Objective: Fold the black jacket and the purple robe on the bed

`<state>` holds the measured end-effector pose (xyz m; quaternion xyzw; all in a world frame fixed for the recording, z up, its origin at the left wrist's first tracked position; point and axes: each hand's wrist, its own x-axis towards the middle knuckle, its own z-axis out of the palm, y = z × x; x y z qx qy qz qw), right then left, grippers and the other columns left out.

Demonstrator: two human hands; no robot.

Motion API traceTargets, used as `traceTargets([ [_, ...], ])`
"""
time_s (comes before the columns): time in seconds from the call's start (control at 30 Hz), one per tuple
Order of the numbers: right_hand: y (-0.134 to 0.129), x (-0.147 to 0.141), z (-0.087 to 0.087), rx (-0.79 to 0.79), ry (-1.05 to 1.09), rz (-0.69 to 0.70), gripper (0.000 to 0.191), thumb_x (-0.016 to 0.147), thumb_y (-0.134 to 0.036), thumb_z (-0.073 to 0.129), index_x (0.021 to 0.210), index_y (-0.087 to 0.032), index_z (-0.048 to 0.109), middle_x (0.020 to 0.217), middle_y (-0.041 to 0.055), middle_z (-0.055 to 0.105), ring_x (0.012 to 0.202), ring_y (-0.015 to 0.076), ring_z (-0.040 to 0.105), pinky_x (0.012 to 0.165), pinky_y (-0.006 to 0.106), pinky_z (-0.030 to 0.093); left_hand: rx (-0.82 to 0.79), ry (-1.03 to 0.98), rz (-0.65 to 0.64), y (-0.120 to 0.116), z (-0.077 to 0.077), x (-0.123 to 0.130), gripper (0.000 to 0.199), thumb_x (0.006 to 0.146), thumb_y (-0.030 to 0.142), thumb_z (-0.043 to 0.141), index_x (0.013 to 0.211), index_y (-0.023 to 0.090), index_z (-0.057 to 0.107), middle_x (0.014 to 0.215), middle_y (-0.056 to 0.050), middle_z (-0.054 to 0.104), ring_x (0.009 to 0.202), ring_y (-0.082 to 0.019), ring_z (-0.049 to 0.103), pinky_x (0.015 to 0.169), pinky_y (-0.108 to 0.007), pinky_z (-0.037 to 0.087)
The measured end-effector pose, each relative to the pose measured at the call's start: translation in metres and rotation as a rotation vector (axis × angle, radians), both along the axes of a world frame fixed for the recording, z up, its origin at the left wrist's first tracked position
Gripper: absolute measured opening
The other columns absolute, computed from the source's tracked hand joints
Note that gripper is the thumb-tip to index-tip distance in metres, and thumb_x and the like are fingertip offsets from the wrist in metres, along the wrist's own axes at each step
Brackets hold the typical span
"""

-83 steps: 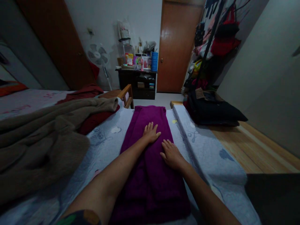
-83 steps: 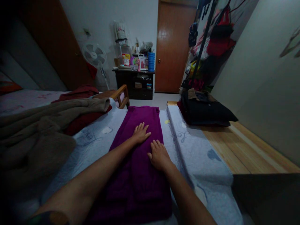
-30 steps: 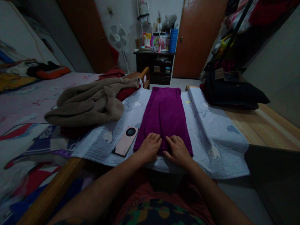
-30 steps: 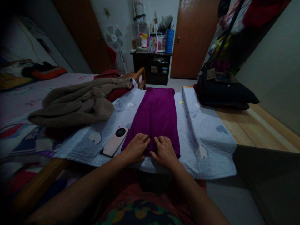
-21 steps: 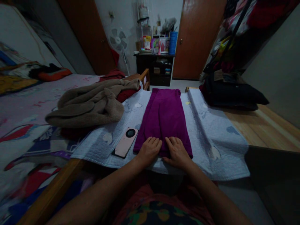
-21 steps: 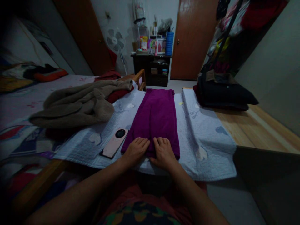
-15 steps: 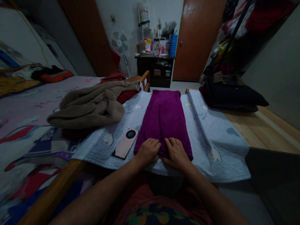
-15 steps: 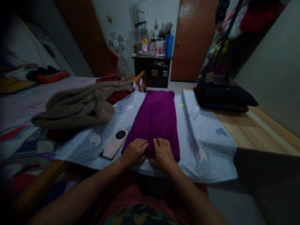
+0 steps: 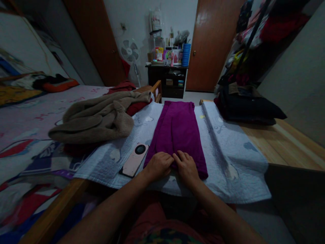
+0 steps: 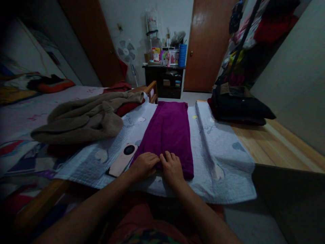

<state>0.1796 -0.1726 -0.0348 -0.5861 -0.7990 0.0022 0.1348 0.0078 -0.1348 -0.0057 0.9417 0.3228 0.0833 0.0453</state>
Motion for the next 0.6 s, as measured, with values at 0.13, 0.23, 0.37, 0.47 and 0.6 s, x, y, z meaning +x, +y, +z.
traceTargets([
  [0.13,0.002,0.003,0.003,-0.012,-0.032,0.020,0.042,0.090,-0.015,0.045,0.129,-0.024,0.057,0.134,0.0093,0.054,0.111,0.0258,0.050,0.092,0.037,0.041,-0.062,-0.067,0.010,-0.001,0.004,-0.003,0.028,0.075,0.015,0.060,0.103,0.017,0.058,0.107,-0.009,0.064,0.104,-0.024,0.057,0.097,-0.038,0.043],
  [0.23,0.003,0.003,0.007,-0.025,-0.047,0.030,0.040,0.091,-0.017,0.047,0.129,-0.025,0.057,0.133,0.0090,0.055,0.108,0.0246,0.052,0.090,0.036,0.042,-0.225,-0.135,-0.014,0.004,0.015,-0.009,0.032,0.075,0.025,0.066,0.106,0.019,0.059,0.107,-0.008,0.064,0.103,-0.024,0.058,0.092,-0.036,0.045],
  [0.37,0.005,0.004,0.013,-0.047,-0.059,0.033,0.040,0.091,-0.017,0.048,0.128,-0.026,0.057,0.128,0.0086,0.057,0.104,0.0230,0.054,0.088,0.034,0.043,-0.425,-0.307,-0.011,0.025,0.032,-0.016,0.028,0.087,0.034,0.057,0.111,0.020,0.060,0.108,-0.005,0.066,0.100,-0.020,0.060,0.088,-0.030,0.046],
  [0.47,0.009,0.005,0.019,-0.067,-0.076,0.045,0.036,0.090,-0.015,0.048,0.123,-0.026,0.058,0.122,0.0076,0.059,0.102,0.0213,0.055,0.086,0.032,0.043,-0.462,-0.374,-0.013,0.055,0.035,-0.014,0.026,0.090,0.032,0.051,0.111,0.020,0.061,0.113,-0.005,0.065,0.105,-0.019,0.059,0.094,-0.030,0.043],
  [0.6,0.017,0.006,0.030,-0.127,-0.120,0.066,0.029,0.090,-0.016,0.049,0.115,-0.026,0.060,0.111,0.0057,0.062,0.092,0.0200,0.057,0.077,0.030,0.043,-0.532,-0.331,-0.102,0.104,0.026,-0.001,0.023,0.088,0.025,0.051,0.107,0.019,0.062,0.125,-0.006,0.062,0.118,-0.021,0.055,0.104,-0.033,0.038],
])
